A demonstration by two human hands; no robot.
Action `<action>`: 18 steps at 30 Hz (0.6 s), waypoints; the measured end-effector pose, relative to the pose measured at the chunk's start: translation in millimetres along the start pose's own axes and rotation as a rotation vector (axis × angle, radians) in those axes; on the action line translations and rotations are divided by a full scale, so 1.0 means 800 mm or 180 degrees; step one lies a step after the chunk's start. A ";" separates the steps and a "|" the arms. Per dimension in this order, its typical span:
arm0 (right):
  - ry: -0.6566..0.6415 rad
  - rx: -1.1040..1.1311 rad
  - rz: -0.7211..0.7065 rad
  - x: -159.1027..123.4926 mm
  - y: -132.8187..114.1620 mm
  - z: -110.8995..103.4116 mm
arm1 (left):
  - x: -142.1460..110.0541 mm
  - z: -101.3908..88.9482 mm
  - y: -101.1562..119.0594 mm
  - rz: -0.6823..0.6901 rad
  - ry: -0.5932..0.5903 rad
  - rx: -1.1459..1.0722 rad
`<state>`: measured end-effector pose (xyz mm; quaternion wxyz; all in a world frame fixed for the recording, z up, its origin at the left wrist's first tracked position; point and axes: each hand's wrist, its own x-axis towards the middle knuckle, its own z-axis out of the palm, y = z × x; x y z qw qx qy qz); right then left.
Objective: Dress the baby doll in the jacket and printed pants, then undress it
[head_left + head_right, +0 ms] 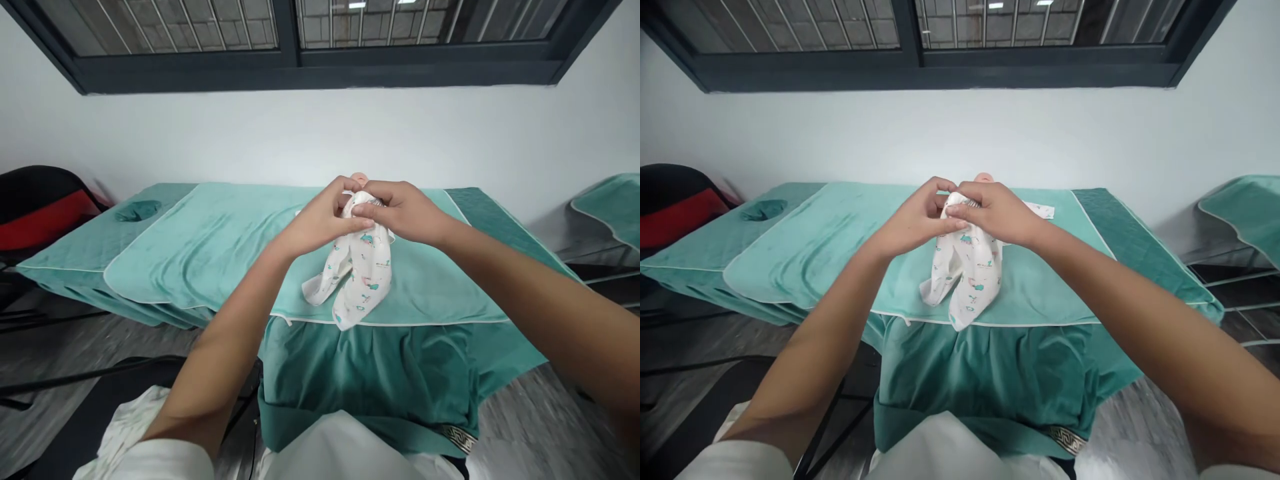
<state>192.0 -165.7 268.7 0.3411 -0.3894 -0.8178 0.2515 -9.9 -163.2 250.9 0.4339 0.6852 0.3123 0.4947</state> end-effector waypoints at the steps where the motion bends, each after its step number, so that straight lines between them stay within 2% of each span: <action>1: 0.0039 0.0039 0.0061 0.001 0.003 0.000 | 0.000 0.004 -0.004 -0.0146 -0.0142 0.0019; 4: 0.0007 0.0312 0.0376 -0.005 0.019 -0.001 | 0.001 0.007 -0.021 -0.0331 -0.0253 0.0044; 6: -0.0448 0.0634 0.0621 -0.014 0.031 0.000 | 0.002 0.007 -0.034 -0.0279 -0.0066 -0.0167; 8: -0.1133 0.0880 0.0849 -0.024 0.043 0.005 | 0.003 0.010 -0.047 -0.0238 0.0205 -0.0496; 10: -0.1383 0.1017 0.1013 -0.031 0.052 0.013 | 0.004 0.019 -0.057 -0.0326 0.0351 -0.0806; 11: -0.1271 0.1082 0.1058 -0.033 0.056 0.018 | 0.004 0.025 -0.061 -0.0404 0.0351 -0.0917; 14: -0.0512 0.1417 0.1069 -0.034 0.066 0.027 | -0.001 0.041 -0.068 -0.0521 0.0140 -0.0971; 18: 0.0320 0.1939 0.1004 -0.030 0.080 0.030 | -0.013 0.050 -0.072 -0.0766 -0.0584 -0.0577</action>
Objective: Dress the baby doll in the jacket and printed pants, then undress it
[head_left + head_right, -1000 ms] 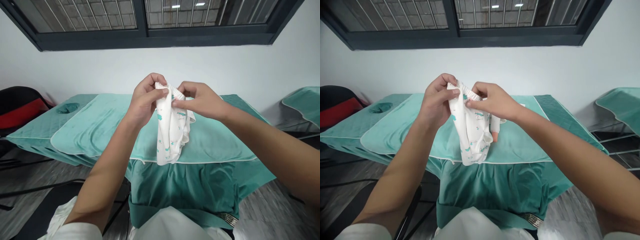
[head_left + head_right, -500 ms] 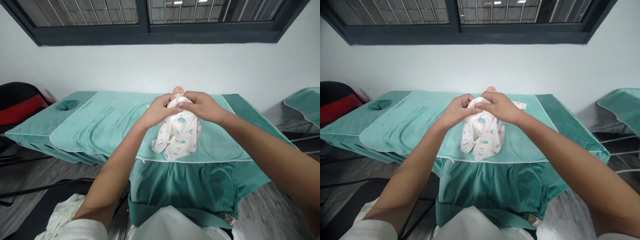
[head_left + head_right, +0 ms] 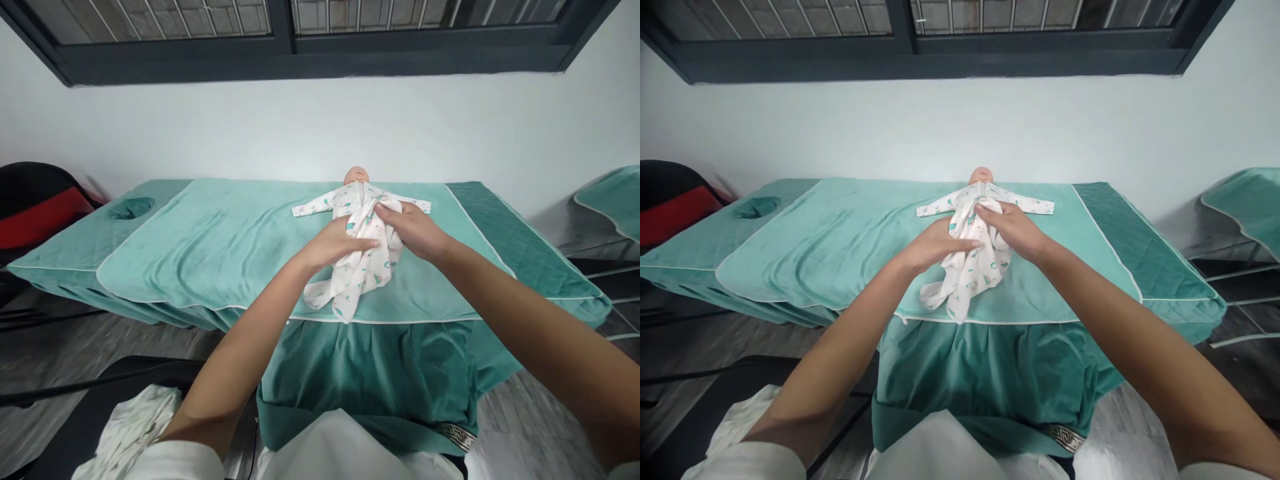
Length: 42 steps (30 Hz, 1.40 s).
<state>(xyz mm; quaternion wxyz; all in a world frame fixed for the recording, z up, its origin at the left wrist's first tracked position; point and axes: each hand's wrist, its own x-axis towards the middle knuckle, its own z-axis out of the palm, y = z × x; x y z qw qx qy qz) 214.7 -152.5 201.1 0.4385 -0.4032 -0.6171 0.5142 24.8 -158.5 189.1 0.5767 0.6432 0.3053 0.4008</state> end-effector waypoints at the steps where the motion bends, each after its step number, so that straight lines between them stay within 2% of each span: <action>1: 0.0103 0.0104 -0.0039 0.001 0.003 -0.002 | -0.001 0.000 -0.002 -0.0117 -0.0068 0.0023; 2: 0.0175 0.0174 -0.0056 0.001 0.005 -0.003 | -0.001 -0.001 -0.005 -0.0178 -0.0051 -0.0043; 4: 0.0180 0.0188 -0.0005 -0.001 0.008 -0.006 | 0.004 -0.003 -0.010 -0.0100 0.0216 -0.0388; 5: 0.0067 0.0112 0.0068 -0.003 0.009 -0.007 | 0.008 -0.004 -0.013 -0.0002 0.0395 -0.0581; 7: -0.0416 -0.0227 0.0281 -0.007 0.008 -0.008 | 0.017 -0.004 -0.017 0.0163 0.0700 -0.0798; 9: -0.0857 -0.0607 0.0503 -0.009 0.006 -0.006 | 0.023 -0.003 -0.020 0.0157 0.0829 -0.0839; 10: -0.0891 -0.0669 0.0552 -0.009 0.005 -0.005 | 0.025 -0.001 -0.020 0.0109 0.0822 -0.0863; 13: -0.0380 -0.0156 0.0349 -0.003 0.003 0.000 | 0.020 0.002 -0.017 -0.0082 0.0576 -0.1018; 15: -0.0064 0.0317 0.0156 0.003 0.004 0.004 | 0.012 0.002 -0.012 -0.0255 0.0181 -0.1008; 18: 0.0159 0.0675 0.0073 0.007 0.008 0.007 | 0.001 -0.006 -0.006 -0.0582 -0.0433 -0.0773; 20: 0.0182 0.0765 0.0064 0.005 0.010 0.007 | -0.001 -0.013 -0.007 -0.0598 -0.0452 -0.0755; 22: -0.0053 0.0671 0.0187 0.000 0.011 0.006 | 0.002 -0.017 -0.014 -0.0395 -0.0144 -0.0933; 24: -0.0555 0.0416 0.0401 -0.005 0.013 0.004 | 0.009 -0.018 -0.022 -0.0152 0.0197 -0.1152; 26: -0.0980 0.0213 0.0552 -0.008 0.014 0.005 | 0.015 -0.014 -0.030 -0.0036 0.0343 -0.1302; 27: -0.1027 0.0204 0.0564 -0.008 0.015 0.006 | 0.017 -0.012 -0.033 -0.0019 0.0350 -0.1361; 29: -0.0789 0.0371 0.0518 -0.005 0.018 0.010 | 0.019 -0.007 -0.037 -0.0025 0.0313 -0.1464; 31: -0.0369 0.0653 0.0412 0.001 0.021 0.011 | 0.018 -0.005 -0.039 -0.0128 0.0207 -0.1512; 34: 0.0094 0.1010 0.0175 0.011 0.025 0.007 | 0.011 -0.005 -0.039 -0.0527 -0.0100 -0.1352; 36: 0.0207 0.1179 0.0044 0.015 0.028 0.001 | 0.008 -0.005 -0.038 -0.0654 -0.0182 -0.1299; 39: 0.0269 0.1294 -0.0007 0.013 0.035 -0.008 | 0.010 -0.002 -0.040 -0.0505 -0.0014 -0.1462; 42: 0.0350 0.1187 0.0289 -0.003 0.054 -0.012 | 0.015 0.002 -0.054 -0.0506 0.0184 -0.1468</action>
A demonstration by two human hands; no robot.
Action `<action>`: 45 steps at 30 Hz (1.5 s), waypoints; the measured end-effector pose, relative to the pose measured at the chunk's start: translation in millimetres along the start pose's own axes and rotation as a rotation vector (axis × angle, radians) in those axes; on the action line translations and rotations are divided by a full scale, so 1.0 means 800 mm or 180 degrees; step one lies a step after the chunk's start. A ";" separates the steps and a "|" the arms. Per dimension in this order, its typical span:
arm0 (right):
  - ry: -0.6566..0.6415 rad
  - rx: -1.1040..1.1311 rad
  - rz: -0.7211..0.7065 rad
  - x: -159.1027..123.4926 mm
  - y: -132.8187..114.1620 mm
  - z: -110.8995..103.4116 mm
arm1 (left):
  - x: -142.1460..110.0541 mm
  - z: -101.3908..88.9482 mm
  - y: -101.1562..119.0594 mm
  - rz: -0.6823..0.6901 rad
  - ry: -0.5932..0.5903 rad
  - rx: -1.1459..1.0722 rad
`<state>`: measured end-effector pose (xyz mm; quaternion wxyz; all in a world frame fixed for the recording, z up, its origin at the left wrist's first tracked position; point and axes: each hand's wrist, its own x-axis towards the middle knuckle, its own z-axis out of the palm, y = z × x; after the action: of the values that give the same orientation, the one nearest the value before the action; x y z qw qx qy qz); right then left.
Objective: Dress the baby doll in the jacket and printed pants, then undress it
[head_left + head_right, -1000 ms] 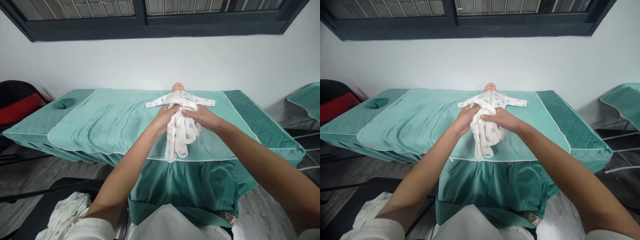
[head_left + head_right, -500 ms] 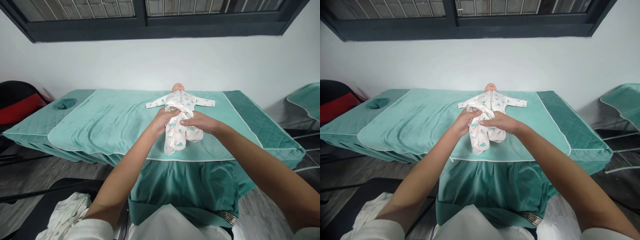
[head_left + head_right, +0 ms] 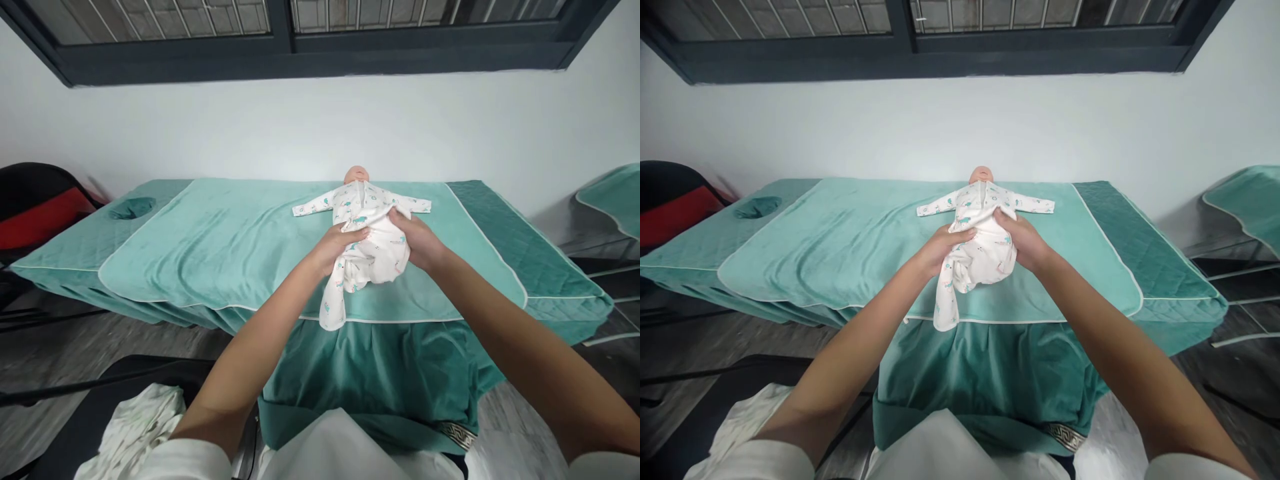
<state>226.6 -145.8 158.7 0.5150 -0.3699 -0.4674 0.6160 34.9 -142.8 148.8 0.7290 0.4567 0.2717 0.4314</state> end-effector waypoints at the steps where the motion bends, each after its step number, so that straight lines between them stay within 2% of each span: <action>1: 0.0024 -0.0091 0.0181 -0.007 0.009 -0.005 | 0.003 -0.002 -0.007 -0.0040 0.0107 0.0102; 3: 0.0048 -0.0316 0.0598 -0.021 0.033 -0.017 | 0.009 -0.008 -0.024 -0.0161 0.0337 0.0571; 5: 0.0186 -0.0645 0.0877 -0.032 0.062 -0.031 | 0.014 -0.013 -0.042 -0.0266 0.0448 0.1449; 9: 0.0719 -0.1460 0.0728 -0.042 0.115 -0.052 | 0.022 -0.010 -0.068 -0.0362 0.0254 0.3808; 12: 0.0953 -0.1731 0.0493 -0.042 0.140 -0.056 | 0.023 -0.003 -0.077 -0.0394 0.0229 0.4414; 17: 0.1085 -0.1843 0.0165 -0.045 0.157 -0.051 | 0.025 -0.002 -0.076 -0.0469 0.0103 0.4415; 21: 0.1034 -0.1525 -0.0060 -0.043 0.161 -0.051 | 0.028 -0.007 -0.068 -0.0472 -0.0012 0.4031; 24: 0.1172 -0.1177 -0.0233 -0.038 0.163 -0.054 | 0.025 -0.008 -0.058 -0.0540 -0.0131 0.2991; 26: 0.1345 -0.0967 -0.0302 -0.033 0.161 -0.054 | 0.021 -0.008 -0.050 -0.0686 -0.0423 0.2113; 29: 0.1495 -0.0741 -0.0334 -0.022 0.155 -0.052 | 0.020 -0.012 -0.040 -0.0881 -0.0827 0.1446; 31: 0.1525 -0.0620 -0.0332 -0.014 0.149 -0.048 | 0.025 -0.017 -0.038 -0.0901 -0.0735 0.1335; 34: 0.1541 -0.0441 -0.0320 0.000 0.143 -0.044 | 0.040 -0.023 -0.045 -0.0829 -0.0299 0.1242; 37: 0.1507 -0.0285 -0.0306 0.015 0.140 -0.044 | 0.058 -0.025 -0.058 -0.0563 0.0076 0.1288; 41: 0.1535 -0.0257 -0.0305 0.034 0.143 -0.048 | 0.074 -0.025 -0.064 -0.0198 0.0309 0.1466; 45: 0.1388 -0.0253 -0.0199 0.042 0.141 -0.057 | 0.072 -0.018 -0.050 -0.0469 0.0403 0.1227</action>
<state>230.2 -108.0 38.2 0.6078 -0.4996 -0.3802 0.4863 66.1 -94.3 106.4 0.6392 0.5386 0.4270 0.3449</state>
